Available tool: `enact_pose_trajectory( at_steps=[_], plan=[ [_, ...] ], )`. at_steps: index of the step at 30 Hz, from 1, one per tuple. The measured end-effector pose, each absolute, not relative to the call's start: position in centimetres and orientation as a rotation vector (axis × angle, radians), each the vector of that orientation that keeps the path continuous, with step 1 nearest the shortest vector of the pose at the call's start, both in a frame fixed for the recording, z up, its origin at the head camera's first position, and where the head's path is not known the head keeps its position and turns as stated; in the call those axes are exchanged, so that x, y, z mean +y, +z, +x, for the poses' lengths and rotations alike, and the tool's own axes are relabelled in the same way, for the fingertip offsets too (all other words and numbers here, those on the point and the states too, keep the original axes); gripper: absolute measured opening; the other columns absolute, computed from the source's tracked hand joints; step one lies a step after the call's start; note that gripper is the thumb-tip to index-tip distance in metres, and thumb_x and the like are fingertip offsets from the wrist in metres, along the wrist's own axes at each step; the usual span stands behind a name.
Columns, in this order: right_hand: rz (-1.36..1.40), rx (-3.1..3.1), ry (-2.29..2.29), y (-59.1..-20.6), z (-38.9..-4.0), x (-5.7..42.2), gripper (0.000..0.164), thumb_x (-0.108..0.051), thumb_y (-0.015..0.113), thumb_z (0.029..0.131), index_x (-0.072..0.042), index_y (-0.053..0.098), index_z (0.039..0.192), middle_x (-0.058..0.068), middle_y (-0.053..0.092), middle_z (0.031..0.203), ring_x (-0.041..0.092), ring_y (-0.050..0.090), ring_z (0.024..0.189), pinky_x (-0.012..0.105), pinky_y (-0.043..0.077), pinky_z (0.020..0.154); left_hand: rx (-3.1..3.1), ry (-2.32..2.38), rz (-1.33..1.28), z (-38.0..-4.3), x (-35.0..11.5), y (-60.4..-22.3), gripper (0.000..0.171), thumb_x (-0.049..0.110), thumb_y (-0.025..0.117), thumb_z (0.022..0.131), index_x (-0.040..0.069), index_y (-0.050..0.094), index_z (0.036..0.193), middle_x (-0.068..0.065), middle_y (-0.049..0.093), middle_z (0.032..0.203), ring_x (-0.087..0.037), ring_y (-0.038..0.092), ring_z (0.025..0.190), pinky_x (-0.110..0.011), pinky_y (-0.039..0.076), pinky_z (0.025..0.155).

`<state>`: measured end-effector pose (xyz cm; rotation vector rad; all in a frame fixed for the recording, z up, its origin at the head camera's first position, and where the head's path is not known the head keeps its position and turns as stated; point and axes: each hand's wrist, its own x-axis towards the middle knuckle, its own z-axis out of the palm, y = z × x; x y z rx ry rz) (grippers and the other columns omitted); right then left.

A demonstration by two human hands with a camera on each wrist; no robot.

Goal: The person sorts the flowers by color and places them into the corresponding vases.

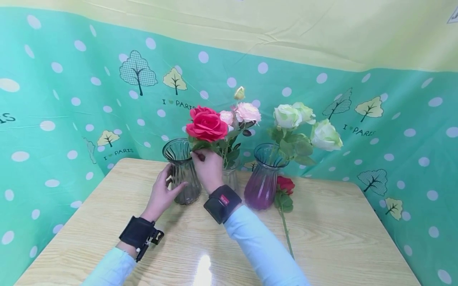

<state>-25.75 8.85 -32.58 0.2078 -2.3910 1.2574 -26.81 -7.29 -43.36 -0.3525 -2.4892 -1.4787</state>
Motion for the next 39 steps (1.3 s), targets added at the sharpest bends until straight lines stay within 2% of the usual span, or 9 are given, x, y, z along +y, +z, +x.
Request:
enact_pose_trajectory(
  at_steps=[10,19,23,32,39],
  plan=[
    [0.187,-2.347,1.335,-33.5,-25.6,9.5,0.019,-0.023,0.064,0.089,-0.007,0.073,0.094,0.008,0.069,0.077,0.015,0.061,0.066,0.024,0.049,0.059,-2.493,-1.503,-0.340,-26.4,-7.2,-43.4,0.086,0.027,0.069,0.084,0.005,0.017,0.148,-0.022,0.029,0.148,-0.037,0.035,0.134,-0.052,0.035,0.109],
    [0.140,-2.358,1.393,-33.6,-24.3,11.2,0.019,-0.021,0.060,0.089,-0.006,0.071,0.092,0.009,0.069,0.077,0.012,0.060,0.064,0.023,0.050,0.058,-2.477,-1.512,-0.355,-26.5,-7.2,-43.5,0.086,0.027,0.070,0.083,0.005,0.018,0.148,-0.022,0.030,0.147,-0.037,0.036,0.132,-0.051,0.038,0.107],
    [0.127,-2.384,1.375,-34.0,-23.4,12.3,0.019,-0.021,0.060,0.090,-0.005,0.071,0.094,0.008,0.070,0.079,0.013,0.060,0.069,0.022,0.051,0.061,-2.492,-1.510,-0.352,-26.4,-7.2,-43.6,0.088,0.028,0.070,0.084,0.005,0.016,0.149,-0.023,0.028,0.148,-0.038,0.035,0.133,-0.053,0.036,0.108],
    [0.090,-2.347,1.362,-36.0,-20.3,14.9,0.012,-0.015,0.066,0.086,-0.006,0.071,0.090,0.007,0.069,0.077,0.009,0.057,0.067,0.018,0.049,0.060,-2.493,-1.506,-0.347,-26.4,-7.3,-43.7,0.088,0.031,0.069,0.084,0.006,0.016,0.149,-0.023,0.027,0.148,-0.040,0.035,0.132,-0.056,0.035,0.107],
    [-0.007,-2.359,1.379,-37.5,-18.4,18.4,0.011,-0.014,0.066,0.086,-0.004,0.071,0.090,0.010,0.068,0.074,0.009,0.059,0.061,0.018,0.051,0.053,-2.472,-1.521,-0.375,-26.5,-7.3,-43.4,0.088,0.031,0.069,0.084,0.005,0.016,0.149,-0.023,0.028,0.148,-0.039,0.036,0.132,-0.055,0.035,0.108]
  ],
)
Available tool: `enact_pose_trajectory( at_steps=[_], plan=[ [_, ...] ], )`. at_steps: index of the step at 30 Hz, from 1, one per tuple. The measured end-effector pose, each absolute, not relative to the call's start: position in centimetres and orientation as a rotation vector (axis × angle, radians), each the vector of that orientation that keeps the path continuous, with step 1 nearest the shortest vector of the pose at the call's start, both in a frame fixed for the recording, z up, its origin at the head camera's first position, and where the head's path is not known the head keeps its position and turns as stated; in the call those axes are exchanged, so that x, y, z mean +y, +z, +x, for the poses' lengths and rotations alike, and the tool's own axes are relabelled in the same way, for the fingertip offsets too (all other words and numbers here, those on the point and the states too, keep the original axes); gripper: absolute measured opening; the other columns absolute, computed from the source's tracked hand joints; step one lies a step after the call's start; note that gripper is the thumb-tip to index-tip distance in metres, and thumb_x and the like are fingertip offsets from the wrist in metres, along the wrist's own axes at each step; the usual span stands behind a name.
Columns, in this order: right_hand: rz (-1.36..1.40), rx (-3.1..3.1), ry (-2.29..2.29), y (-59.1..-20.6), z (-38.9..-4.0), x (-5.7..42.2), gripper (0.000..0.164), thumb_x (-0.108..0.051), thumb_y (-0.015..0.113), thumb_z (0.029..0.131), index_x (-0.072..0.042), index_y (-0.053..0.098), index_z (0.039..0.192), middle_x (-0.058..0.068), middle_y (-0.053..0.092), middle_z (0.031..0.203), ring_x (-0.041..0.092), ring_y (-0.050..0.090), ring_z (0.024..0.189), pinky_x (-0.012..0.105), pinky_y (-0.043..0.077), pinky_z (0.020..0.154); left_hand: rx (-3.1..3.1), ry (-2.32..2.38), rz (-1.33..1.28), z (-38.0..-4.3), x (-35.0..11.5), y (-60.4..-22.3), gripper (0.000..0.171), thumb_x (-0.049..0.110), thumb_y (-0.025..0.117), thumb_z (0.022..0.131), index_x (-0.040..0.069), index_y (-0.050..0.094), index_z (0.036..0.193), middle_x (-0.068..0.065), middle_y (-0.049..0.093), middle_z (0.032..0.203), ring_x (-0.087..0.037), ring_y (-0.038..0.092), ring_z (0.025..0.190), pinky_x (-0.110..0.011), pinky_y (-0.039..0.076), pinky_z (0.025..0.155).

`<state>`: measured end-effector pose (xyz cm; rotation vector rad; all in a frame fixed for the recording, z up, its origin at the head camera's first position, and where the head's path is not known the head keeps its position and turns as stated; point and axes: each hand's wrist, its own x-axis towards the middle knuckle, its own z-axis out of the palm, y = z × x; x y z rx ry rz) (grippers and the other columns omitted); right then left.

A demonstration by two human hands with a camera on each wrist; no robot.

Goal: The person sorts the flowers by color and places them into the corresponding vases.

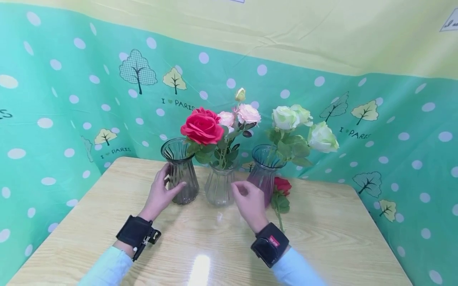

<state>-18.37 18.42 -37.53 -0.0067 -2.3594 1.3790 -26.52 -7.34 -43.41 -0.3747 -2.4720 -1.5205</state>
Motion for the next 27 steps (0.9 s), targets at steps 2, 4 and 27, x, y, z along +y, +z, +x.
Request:
enact_pose_trajectory(
  at_steps=[2,4,27],
  plan=[
    [-0.054,-2.364,1.370,-38.0,-17.9,19.5,0.012,-0.014,0.067,0.086,-0.004,0.071,0.091,0.011,0.069,0.077,0.008,0.060,0.062,0.017,0.051,0.054,-2.470,-1.515,-0.379,-26.6,-7.4,-43.3,0.087,0.031,0.069,0.084,0.005,0.016,0.149,-0.023,0.028,0.148,-0.039,0.036,0.131,-0.055,0.035,0.107],
    [-0.109,-2.375,1.348,-38.6,-17.4,20.5,0.013,-0.015,0.067,0.086,-0.003,0.071,0.091,0.012,0.070,0.079,0.006,0.059,0.063,0.016,0.050,0.055,-2.474,-1.508,-0.380,-26.6,-7.4,-43.3,0.088,0.032,0.069,0.084,0.005,0.016,0.149,-0.023,0.028,0.148,-0.039,0.036,0.132,-0.054,0.035,0.108],
    [-0.559,-2.641,1.212,-43.2,-14.8,32.0,0.031,-0.016,0.054,0.094,0.010,0.063,0.108,0.018,0.069,0.085,0.006,0.060,0.062,0.018,0.052,0.055,-2.492,-1.496,-0.367,-26.5,-7.3,-43.5,0.088,0.029,0.070,0.084,0.004,0.016,0.148,-0.023,0.029,0.147,-0.039,0.037,0.131,-0.054,0.035,0.107]
  ],
)
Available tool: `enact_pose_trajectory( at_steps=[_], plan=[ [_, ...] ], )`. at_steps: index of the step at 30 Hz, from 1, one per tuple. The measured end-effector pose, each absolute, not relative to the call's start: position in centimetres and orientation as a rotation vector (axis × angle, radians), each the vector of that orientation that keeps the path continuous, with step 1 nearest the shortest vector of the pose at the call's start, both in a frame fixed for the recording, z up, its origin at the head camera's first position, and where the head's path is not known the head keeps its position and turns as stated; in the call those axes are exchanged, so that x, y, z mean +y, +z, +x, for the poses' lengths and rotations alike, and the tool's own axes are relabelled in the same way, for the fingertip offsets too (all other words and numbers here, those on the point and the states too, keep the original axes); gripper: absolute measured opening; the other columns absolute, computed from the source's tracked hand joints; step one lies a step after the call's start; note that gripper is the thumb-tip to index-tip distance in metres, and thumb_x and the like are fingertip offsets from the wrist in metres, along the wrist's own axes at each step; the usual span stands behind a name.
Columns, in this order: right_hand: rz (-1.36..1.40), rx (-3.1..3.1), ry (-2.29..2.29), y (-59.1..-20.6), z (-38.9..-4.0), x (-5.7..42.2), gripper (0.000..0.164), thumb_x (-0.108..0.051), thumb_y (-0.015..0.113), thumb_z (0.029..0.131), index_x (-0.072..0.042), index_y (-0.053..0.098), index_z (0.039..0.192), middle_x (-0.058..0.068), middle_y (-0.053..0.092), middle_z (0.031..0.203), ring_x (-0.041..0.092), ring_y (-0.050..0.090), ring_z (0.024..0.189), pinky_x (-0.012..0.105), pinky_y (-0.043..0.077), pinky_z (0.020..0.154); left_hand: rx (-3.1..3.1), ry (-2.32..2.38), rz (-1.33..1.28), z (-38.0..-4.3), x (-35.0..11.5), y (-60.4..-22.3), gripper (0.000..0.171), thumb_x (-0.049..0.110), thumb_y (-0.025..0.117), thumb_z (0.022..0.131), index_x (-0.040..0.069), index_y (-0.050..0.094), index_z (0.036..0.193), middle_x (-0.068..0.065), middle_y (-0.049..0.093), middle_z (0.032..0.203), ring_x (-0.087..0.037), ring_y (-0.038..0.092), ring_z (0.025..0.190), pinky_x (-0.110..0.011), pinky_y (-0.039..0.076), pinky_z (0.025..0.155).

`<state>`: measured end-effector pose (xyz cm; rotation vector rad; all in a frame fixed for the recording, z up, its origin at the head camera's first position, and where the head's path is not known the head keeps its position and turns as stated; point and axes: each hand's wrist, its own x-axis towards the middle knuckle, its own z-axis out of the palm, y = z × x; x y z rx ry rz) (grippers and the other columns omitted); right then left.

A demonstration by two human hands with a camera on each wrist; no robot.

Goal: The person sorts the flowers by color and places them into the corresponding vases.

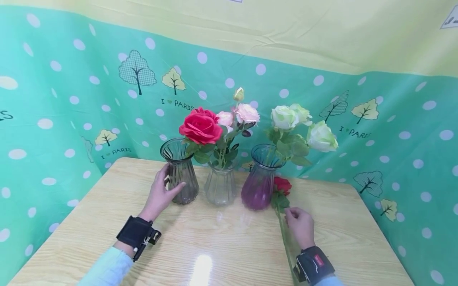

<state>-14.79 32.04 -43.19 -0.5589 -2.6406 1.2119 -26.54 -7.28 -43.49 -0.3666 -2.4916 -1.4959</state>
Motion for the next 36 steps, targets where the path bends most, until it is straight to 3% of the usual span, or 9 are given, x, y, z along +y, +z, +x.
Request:
enact_pose_trajectory(
  at_steps=[5,12,36],
  plan=[
    [-0.518,-2.735,1.118,-44.2,-15.7,32.4,0.029,-0.012,0.054,0.092,0.013,0.063,0.105,0.017,0.068,0.077,0.011,0.059,0.059,0.023,0.050,0.052,-2.481,-1.501,-0.366,-26.6,-7.3,-43.6,0.088,0.029,0.070,0.083,0.003,0.016,0.148,-0.023,0.029,0.147,-0.038,0.037,0.132,-0.053,0.036,0.107],
    [-0.438,-2.851,0.951,-44.8,-17.0,32.2,0.030,-0.016,0.056,0.091,0.010,0.065,0.103,0.027,0.066,0.101,0.039,0.062,0.092,0.045,0.053,0.075,-2.493,-1.503,-0.355,-26.6,-7.2,-43.8,0.088,0.030,0.070,0.083,0.004,0.016,0.148,-0.022,0.028,0.148,-0.038,0.035,0.133,-0.054,0.035,0.108],
    [-0.428,-2.904,0.934,-45.5,-19.1,32.6,0.027,-0.016,0.059,0.088,0.008,0.068,0.093,0.025,0.068,0.094,0.033,0.063,0.083,0.036,0.052,0.067,-2.469,-1.510,-0.385,-26.4,-7.2,-43.5,0.087,0.028,0.070,0.084,0.004,0.017,0.148,-0.021,0.030,0.146,-0.036,0.037,0.132,-0.053,0.036,0.108]
  ],
)
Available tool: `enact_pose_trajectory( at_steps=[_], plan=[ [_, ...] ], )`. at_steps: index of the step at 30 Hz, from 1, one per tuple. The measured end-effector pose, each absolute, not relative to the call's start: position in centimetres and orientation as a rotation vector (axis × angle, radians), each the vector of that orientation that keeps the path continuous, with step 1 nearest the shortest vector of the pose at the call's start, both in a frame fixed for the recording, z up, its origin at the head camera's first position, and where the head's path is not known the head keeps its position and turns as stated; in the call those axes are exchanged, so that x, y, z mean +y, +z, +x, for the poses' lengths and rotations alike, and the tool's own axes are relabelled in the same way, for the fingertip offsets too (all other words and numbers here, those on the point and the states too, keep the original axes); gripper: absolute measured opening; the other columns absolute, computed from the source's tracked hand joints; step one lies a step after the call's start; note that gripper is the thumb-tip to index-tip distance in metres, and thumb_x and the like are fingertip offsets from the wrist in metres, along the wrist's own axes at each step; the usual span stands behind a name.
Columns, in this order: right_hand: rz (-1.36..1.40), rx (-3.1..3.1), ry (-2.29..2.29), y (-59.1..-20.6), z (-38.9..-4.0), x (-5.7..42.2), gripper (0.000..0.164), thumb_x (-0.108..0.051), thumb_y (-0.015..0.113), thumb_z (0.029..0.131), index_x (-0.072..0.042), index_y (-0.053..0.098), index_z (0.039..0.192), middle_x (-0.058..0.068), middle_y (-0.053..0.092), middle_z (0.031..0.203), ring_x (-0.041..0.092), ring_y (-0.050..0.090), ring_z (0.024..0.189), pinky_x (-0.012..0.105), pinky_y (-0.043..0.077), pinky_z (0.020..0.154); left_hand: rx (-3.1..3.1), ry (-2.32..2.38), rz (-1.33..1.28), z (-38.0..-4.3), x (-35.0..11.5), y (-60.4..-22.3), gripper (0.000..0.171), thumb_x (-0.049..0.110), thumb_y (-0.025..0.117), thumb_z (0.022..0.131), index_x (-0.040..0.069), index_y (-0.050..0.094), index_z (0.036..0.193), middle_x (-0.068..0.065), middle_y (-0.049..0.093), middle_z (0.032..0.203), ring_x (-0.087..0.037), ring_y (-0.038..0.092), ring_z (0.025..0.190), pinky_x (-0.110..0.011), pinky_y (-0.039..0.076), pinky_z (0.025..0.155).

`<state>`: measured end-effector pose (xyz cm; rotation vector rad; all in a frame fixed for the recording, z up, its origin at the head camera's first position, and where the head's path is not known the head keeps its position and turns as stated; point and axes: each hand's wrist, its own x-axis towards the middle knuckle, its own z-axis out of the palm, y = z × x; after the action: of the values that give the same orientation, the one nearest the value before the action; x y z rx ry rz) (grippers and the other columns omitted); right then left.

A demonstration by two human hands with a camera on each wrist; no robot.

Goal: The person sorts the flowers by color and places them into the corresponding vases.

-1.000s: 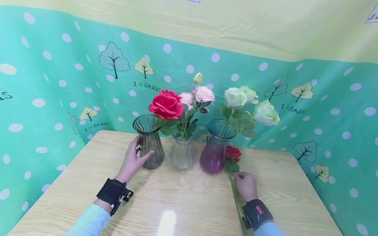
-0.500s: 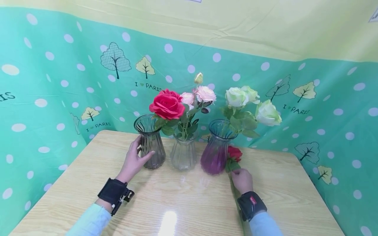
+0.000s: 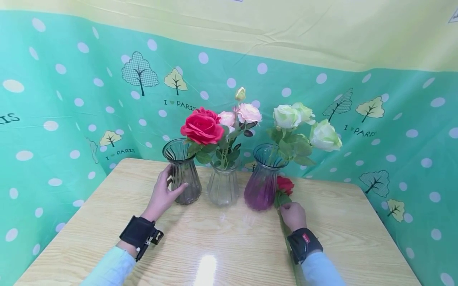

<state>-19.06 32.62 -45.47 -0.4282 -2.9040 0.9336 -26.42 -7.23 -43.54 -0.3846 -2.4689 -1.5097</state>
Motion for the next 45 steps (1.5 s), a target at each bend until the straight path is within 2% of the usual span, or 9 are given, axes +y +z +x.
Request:
enact_pose_trajectory(
  at_steps=[6,13,21,26,30,33,36,41,45],
  plan=[
    [-0.441,-2.916,0.952,-45.5,-19.2,32.6,0.028,-0.018,0.058,0.088,0.008,0.068,0.094,0.024,0.068,0.093,0.028,0.062,0.079,0.032,0.050,0.062,-2.458,-1.495,-0.391,-26.5,-7.1,-43.6,0.085,0.027,0.070,0.084,0.002,0.018,0.147,-0.022,0.032,0.145,-0.037,0.038,0.130,-0.052,0.038,0.106],
    [-0.409,-2.921,0.956,-45.0,-18.8,32.7,0.030,-0.020,0.059,0.088,0.008,0.068,0.097,0.025,0.068,0.097,0.036,0.063,0.087,0.040,0.053,0.071,-2.484,-1.480,-0.382,-26.3,-7.0,-43.7,0.085,0.027,0.069,0.085,0.002,0.017,0.147,-0.023,0.031,0.145,-0.038,0.038,0.130,-0.052,0.037,0.107],
    [-0.555,-2.777,1.298,-43.4,-17.8,33.0,0.035,-0.016,0.056,0.091,0.013,0.061,0.109,0.010,0.066,0.074,0.013,0.057,0.060,0.026,0.050,0.054,-2.477,-1.492,-0.373,-26.3,-7.1,-43.3,0.085,0.027,0.069,0.084,0.001,0.018,0.147,-0.023,0.031,0.145,-0.038,0.038,0.130,-0.053,0.036,0.107],
    [-0.578,-2.606,1.488,-41.7,-16.9,32.5,0.037,-0.015,0.052,0.094,0.015,0.056,0.115,0.001,0.063,0.073,0.006,0.058,0.058,0.022,0.055,0.056,-2.483,-1.500,-0.369,-26.3,-7.1,-43.2,0.085,0.028,0.069,0.085,0.002,0.018,0.147,-0.022,0.030,0.146,-0.037,0.037,0.131,-0.052,0.036,0.108],
    [-0.580,-2.418,1.603,-41.2,-16.4,32.5,0.042,-0.021,0.054,0.094,0.013,0.054,0.118,-0.001,0.065,0.074,0.008,0.064,0.061,0.025,0.058,0.061,-2.484,-1.493,-0.382,-26.5,-7.1,-43.4,0.085,0.027,0.069,0.084,0.002,0.017,0.147,-0.023,0.030,0.146,-0.037,0.037,0.131,-0.052,0.037,0.107],
    [-0.518,-2.201,1.766,-42.9,-16.8,33.5,0.038,-0.027,0.061,0.091,0.004,0.059,0.113,0.001,0.068,0.075,0.014,0.068,0.064,0.028,0.060,0.063,-2.482,-1.495,-0.378,-26.4,-7.1,-43.4,0.086,0.026,0.069,0.084,0.002,0.017,0.147,-0.023,0.031,0.145,-0.037,0.037,0.131,-0.051,0.038,0.107],
    [-0.359,-2.013,1.929,-43.4,-16.6,33.4,0.028,-0.025,0.064,0.089,-0.002,0.060,0.104,0.004,0.071,0.079,0.018,0.071,0.071,0.031,0.060,0.068,-2.483,-1.502,-0.363,-26.3,-7.2,-43.3,0.086,0.026,0.069,0.084,0.002,0.017,0.147,-0.023,0.032,0.144,-0.037,0.038,0.130,-0.052,0.038,0.106],
    [-0.325,-1.806,2.001,-38.5,-14.3,28.3,0.014,-0.014,0.061,0.091,-0.001,0.056,0.093,0.004,0.072,0.077,0.017,0.071,0.070,0.032,0.059,0.071,-2.492,-1.500,-0.357,-26.4,-7.2,-43.3,0.085,0.027,0.069,0.084,0.002,0.017,0.148,-0.022,0.033,0.143,-0.037,0.039,0.129,-0.052,0.037,0.107],
    [-0.291,-1.548,2.036,-36.3,-13.7,25.4,0.010,-0.002,0.059,0.089,-0.001,0.052,0.082,0.007,0.072,0.072,0.016,0.070,0.064,0.031,0.059,0.066,-2.495,-1.501,-0.355,-26.4,-7.2,-43.4,0.086,0.028,0.069,0.084,0.003,0.017,0.148,-0.021,0.033,0.144,-0.037,0.039,0.129,-0.052,0.037,0.107]
  ],
)
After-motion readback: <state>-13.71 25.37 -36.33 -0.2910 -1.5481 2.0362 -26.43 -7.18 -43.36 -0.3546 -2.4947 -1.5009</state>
